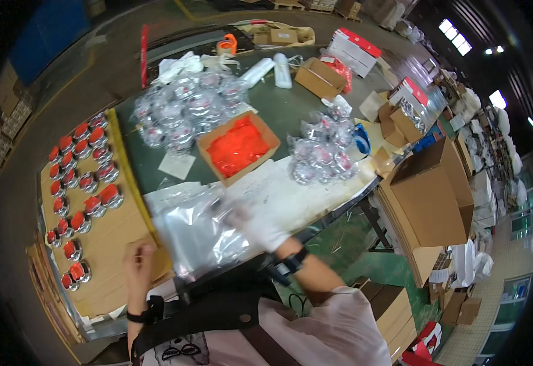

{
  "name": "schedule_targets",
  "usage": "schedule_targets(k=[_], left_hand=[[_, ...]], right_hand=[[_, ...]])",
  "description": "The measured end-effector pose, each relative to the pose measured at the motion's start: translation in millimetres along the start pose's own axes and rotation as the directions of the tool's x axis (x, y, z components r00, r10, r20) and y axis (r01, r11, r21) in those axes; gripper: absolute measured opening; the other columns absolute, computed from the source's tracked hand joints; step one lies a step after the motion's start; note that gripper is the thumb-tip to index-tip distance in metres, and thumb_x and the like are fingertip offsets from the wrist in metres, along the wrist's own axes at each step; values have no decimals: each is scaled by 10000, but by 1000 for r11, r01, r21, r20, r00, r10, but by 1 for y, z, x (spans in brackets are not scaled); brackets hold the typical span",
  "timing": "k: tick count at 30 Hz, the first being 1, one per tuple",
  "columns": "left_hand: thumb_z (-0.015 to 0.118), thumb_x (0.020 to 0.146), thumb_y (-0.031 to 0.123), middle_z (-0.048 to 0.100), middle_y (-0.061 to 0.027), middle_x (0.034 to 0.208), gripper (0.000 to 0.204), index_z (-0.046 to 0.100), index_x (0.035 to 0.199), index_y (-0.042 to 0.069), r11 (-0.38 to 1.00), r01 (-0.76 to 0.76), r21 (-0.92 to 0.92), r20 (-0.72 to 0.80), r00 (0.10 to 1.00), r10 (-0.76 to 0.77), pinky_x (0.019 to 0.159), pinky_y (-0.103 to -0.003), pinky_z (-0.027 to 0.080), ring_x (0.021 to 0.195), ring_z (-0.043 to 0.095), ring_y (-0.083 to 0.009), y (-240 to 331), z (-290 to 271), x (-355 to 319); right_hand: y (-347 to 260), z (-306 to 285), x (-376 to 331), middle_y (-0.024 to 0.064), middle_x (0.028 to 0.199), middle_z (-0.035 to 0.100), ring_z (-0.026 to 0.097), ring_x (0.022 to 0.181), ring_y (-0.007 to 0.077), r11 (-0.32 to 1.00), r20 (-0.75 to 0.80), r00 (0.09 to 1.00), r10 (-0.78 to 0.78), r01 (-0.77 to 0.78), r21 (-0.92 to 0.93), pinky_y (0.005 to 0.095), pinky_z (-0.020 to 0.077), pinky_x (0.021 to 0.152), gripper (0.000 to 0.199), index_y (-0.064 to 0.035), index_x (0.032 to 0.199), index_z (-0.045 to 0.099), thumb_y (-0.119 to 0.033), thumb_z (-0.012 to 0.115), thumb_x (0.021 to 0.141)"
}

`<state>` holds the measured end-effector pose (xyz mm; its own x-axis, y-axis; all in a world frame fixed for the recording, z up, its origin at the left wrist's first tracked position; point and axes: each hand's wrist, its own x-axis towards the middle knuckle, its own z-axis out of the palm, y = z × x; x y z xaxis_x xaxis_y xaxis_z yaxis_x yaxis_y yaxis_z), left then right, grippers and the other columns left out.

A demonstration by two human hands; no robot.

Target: The person places red rubber gaskets onto a series of chrome metal hardware pieces arranged on a cardboard sheet. They then pick up each assembled unit and place it into a clear plastic bag. The person repeats this process for multiple units, handling them one at a time.

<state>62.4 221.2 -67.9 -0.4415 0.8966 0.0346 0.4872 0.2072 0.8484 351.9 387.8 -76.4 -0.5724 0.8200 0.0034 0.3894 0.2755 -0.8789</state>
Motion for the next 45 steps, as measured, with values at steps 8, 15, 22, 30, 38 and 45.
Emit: schedule_targets(k=[8, 15, 22, 30, 38, 45], left_hand=[[682, 831, 319, 610, -151, 778, 296, 630, 843, 27, 889, -93, 449, 202, 979, 0, 699, -435, 525, 821, 642, -335, 20, 184, 54], [717, 831, 242, 672, -143, 837, 218, 696, 855, 25, 986, 112, 120, 214, 967, -136, 659, -364, 515, 718, 643, -273, -1, 160, 54], [661, 914, 141, 592, -21, 797, 169, 651, 1011, 3, 954, 39, -297, -68, 996, -61, 605, -252, 452, 650, 524, -89, 13, 51, 20], [685, 866, 32, 646, -43, 978, 322, 579, 1167, -14, 699, 184, -690, -50, 952, -301, 731, -240, 507, 845, 602, -91, -27, -125, -71], [538, 991, 207, 534, 27, 756, 157, 596, 1030, 66, 855, 59, -515, -790, 355, -500, 562, -209, 424, 641, 517, -65, -71, -301, -215], [575, 932, 88, 635, -96, 841, 98, 636, 983, 32, 900, 341, 270, -801, 599, 13, 658, -288, 497, 712, 624, -200, -52, -298, -134]], right_hand=[[172, -272, 37, 206, 896, 671, 646, 877, 374, 374, -651, 743, 156, -655, -657, 473, 513, 797, 173, -66, 898, 690, -156, 559, 829], [63, -122, 33, 208, 941, 656, 641, 872, 374, 942, -419, 896, 146, -256, -218, 457, 515, 755, 342, -8, 971, 645, -332, 645, 863], [-66, 52, 47, 122, 864, 668, 613, 745, 211, 976, 454, 870, 191, -219, 9, 335, 499, 698, 304, 0, 940, 673, -296, 645, 875], [-189, 237, 56, 20, 800, 597, 538, 690, 98, 877, 676, 726, -122, -240, 417, 275, 456, 621, 207, -28, 908, 630, -233, 660, 893], [-237, 436, 98, 144, 819, 659, 653, 718, 252, 576, 579, 634, -513, 754, -315, 379, 523, 592, 113, -37, 868, 648, -127, 592, 830], [-231, 411, 110, 159, 868, 666, 674, 809, 332, 648, 610, 717, -337, 647, -403, 455, 543, 663, 151, -46, 865, 645, -176, 572, 843]])
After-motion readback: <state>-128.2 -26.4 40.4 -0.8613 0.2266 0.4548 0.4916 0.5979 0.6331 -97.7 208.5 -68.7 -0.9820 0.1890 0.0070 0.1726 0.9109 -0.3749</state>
